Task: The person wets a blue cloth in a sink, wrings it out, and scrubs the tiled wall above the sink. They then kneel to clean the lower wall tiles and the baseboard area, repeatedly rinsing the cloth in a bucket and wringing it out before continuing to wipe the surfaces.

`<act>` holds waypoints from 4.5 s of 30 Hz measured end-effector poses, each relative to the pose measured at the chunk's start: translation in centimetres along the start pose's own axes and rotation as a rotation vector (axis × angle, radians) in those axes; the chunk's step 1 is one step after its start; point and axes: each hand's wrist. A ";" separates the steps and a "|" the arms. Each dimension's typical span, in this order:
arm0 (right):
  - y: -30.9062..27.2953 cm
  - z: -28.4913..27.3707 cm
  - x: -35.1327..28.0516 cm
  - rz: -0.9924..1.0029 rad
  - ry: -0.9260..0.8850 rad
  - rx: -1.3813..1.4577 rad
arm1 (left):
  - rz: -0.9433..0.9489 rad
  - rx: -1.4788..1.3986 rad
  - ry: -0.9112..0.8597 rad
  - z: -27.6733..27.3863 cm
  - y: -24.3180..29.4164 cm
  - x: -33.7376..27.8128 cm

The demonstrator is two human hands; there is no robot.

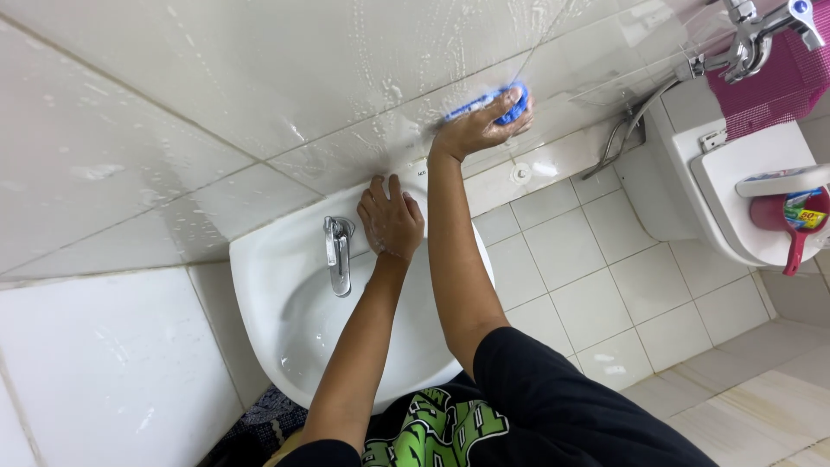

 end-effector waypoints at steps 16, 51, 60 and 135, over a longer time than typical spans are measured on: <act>6.8 -7.4 -5.4 0.835 -0.070 -0.224 | -0.025 0.036 -0.040 1.8 -0.8 -0.4; 7.1 -8.4 -0.8 1.075 -0.247 0.250 | -0.048 -0.041 0.092 0.7 0.4 0.0; 3.3 -9.4 -2.6 1.263 -0.279 0.220 | -0.073 -0.018 0.056 0.9 0.7 -0.1; -2.4 -22.0 6.1 0.171 -1.560 -0.563 | -0.293 -0.235 -0.583 -3.7 12.8 -17.1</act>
Point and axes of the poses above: each hand's wrist, its own x-axis towards the middle knuckle, its own z-axis out of the palm, y = z × x, and after that the axes turned 6 degrees about x, right-handed
